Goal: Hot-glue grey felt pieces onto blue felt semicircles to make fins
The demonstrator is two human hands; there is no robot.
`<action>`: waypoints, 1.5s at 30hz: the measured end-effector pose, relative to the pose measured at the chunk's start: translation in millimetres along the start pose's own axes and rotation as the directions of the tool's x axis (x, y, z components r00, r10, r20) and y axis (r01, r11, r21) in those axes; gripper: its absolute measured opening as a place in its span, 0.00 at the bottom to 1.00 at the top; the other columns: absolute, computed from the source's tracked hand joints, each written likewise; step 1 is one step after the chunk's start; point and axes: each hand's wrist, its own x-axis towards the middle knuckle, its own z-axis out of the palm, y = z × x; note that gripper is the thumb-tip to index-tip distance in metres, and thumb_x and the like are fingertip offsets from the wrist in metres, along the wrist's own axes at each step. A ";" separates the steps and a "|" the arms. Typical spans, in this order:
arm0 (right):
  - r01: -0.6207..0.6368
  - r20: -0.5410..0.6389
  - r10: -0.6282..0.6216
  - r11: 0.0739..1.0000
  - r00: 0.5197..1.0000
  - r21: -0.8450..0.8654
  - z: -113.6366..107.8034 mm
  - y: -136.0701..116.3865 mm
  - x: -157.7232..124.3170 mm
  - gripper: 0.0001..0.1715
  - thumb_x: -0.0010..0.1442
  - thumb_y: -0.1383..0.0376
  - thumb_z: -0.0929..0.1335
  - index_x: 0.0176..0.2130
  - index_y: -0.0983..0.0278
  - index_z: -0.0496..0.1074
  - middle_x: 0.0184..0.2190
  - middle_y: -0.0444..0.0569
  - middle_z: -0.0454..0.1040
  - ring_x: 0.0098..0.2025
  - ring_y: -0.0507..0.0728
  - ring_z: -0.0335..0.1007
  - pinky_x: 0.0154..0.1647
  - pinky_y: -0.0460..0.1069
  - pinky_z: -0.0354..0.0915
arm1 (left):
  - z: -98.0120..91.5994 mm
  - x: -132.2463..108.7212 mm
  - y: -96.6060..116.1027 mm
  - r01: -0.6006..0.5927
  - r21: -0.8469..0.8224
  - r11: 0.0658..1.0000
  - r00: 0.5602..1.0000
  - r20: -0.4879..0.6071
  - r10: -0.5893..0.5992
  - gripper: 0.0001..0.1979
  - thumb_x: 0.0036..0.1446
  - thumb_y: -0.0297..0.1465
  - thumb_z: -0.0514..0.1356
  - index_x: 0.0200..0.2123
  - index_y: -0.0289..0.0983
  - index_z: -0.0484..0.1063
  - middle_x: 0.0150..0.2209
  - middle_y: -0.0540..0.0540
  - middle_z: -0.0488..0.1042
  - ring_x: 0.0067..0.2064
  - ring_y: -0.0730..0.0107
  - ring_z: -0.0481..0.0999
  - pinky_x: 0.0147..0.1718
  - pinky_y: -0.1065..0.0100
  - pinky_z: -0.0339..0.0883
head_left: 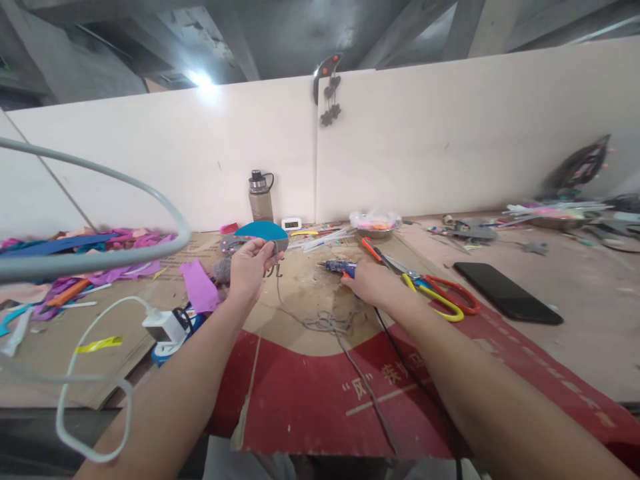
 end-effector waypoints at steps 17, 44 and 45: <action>0.232 -0.219 -0.108 0.685 0.970 0.691 2.3 -10.5 5.5 0.17 0.50 0.67 0.64 0.43 0.62 0.66 0.32 0.46 0.73 0.31 0.53 0.68 0.32 0.48 0.63 | -2.8 0.6 -1.6 0.002 0.067 0.998 1.000 -0.016 -0.001 0.13 0.37 0.32 0.69 0.25 0.33 0.70 0.26 0.52 0.69 0.29 0.76 0.72 0.38 0.65 0.74; 0.511 -0.302 -0.415 0.740 0.858 0.438 -4.3 -40.7 -19.6 0.20 0.60 0.60 0.62 0.52 0.62 0.64 0.43 0.51 0.73 0.43 0.59 0.69 0.46 0.54 0.63 | 2.3 -6.0 -7.0 0.006 0.164 0.987 0.998 0.062 -0.016 0.15 0.37 0.35 0.69 0.23 0.33 0.70 0.23 0.53 0.67 0.26 0.78 0.70 0.35 0.66 0.74; 0.513 -0.300 -0.419 0.740 0.857 0.435 -4.6 -41.2 -20.0 0.20 0.61 0.60 0.62 0.52 0.63 0.64 0.44 0.51 0.73 0.44 0.59 0.69 0.46 0.54 0.63 | 2.8 -6.3 -7.0 0.007 0.168 0.986 0.998 0.064 -0.017 0.15 0.37 0.35 0.69 0.23 0.33 0.70 0.23 0.53 0.67 0.26 0.78 0.70 0.35 0.66 0.74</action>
